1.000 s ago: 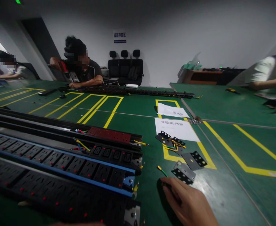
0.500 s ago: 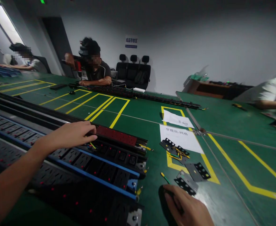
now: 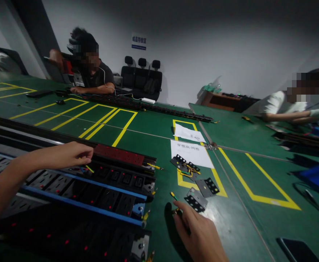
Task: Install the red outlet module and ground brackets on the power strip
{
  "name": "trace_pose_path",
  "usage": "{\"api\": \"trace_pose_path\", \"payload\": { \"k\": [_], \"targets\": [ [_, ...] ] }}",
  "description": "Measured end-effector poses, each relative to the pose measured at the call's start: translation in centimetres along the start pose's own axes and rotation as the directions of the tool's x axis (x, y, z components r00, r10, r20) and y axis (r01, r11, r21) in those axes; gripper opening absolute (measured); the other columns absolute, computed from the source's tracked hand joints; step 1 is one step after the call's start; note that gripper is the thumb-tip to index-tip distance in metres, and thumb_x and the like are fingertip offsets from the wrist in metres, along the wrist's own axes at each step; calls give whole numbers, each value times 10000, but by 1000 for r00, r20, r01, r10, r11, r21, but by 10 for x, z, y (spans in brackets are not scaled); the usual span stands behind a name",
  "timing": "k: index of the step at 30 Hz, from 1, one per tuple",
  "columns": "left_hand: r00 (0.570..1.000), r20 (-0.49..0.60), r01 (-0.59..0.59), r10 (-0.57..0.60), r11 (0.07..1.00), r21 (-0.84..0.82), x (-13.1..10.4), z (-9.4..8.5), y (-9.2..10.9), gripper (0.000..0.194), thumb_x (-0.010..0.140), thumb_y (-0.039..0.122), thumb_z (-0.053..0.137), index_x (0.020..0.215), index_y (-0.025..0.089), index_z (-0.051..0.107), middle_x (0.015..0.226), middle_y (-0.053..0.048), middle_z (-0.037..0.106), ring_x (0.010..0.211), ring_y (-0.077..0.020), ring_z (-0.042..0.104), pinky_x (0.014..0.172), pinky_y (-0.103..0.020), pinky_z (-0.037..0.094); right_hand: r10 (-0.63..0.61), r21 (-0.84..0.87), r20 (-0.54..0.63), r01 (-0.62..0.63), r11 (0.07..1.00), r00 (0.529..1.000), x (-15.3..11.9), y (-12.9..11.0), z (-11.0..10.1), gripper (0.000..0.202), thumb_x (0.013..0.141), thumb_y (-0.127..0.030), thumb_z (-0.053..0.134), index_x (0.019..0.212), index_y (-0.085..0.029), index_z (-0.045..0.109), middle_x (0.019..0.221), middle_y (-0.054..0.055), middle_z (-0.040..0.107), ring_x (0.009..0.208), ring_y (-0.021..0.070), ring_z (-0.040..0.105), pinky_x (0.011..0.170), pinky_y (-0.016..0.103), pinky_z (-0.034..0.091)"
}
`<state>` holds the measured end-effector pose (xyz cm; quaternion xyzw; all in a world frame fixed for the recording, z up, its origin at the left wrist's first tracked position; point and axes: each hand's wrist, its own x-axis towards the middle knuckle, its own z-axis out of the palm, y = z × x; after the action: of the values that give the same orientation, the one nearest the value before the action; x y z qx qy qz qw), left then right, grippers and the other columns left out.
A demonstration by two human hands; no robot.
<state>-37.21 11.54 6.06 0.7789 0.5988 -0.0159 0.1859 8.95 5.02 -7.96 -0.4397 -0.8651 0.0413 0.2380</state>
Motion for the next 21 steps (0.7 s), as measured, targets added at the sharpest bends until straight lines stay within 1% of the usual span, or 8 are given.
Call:
{"api": "trace_pose_path", "payload": {
  "k": [3,6,8,9,11,14,17,21],
  "targets": [
    [997,-57,-47,47,999,-9,3,-1,6,255,907,330,496,790,173,660,749,-24,642,683,-148,545,645,-250,353,15,14,29,-15,1000,999,6,-3,-4,274,1010,-287,476,1212,-188,633,605,-31,616,432,130,566,449,239,377],
    [996,-39,-85,85,996,-18,7,0,18,323,921,429,502,889,182,707,859,-46,691,785,-180,602,727,-259,397,32,30,54,-33,999,998,21,-8,-9,284,999,-256,463,1211,-180,637,639,-9,645,455,128,561,480,250,373],
    [996,-3,-93,93,995,-28,10,3,27,364,942,472,479,900,190,705,861,-44,699,797,-190,616,749,-266,406,34,35,24,-35,999,999,35,-11,-12,290,1000,-247,448,1193,-169,649,708,26,686,510,135,584,526,262,383],
    [997,7,-78,78,996,-34,11,4,31,377,962,477,454,909,195,699,857,-39,700,793,-191,618,744,-265,403,12,52,1,-12,999,1000,43,-12,-12,289,995,-244,446,1184,-164,650,764,45,709,552,138,605,543,264,381],
    [997,78,-26,26,1000,-4,14,7,35,392,969,497,432,890,200,676,772,-18,681,708,-184,602,687,-261,385,-53,70,-23,55,996,998,57,-14,-11,284,983,-235,453,1177,-171,649,869,61,733,649,149,633,570,267,359],
    [991,128,28,-37,997,68,20,7,36,427,951,564,422,870,217,657,725,7,654,694,-195,601,668,-260,376,-120,59,-43,122,991,992,71,-14,-4,251,980,-245,469,1133,-178,656,841,36,711,624,129,569,557,277,273],
    [978,186,74,-92,992,102,25,7,33,465,907,651,427,871,249,658,710,31,647,697,-202,607,670,-255,398,-153,54,-40,155,986,987,75,-13,5,234,980,-255,477,1112,-186,658,812,15,680,601,122,517,537,303,206],
    [970,191,134,-151,986,97,29,6,34,426,846,663,510,864,268,668,704,50,663,707,-201,611,690,-250,428,-179,59,-22,180,982,984,72,-12,9,206,982,-252,476,1022,-187,668,780,6,648,588,125,492,528,317,199]
  ]
}}
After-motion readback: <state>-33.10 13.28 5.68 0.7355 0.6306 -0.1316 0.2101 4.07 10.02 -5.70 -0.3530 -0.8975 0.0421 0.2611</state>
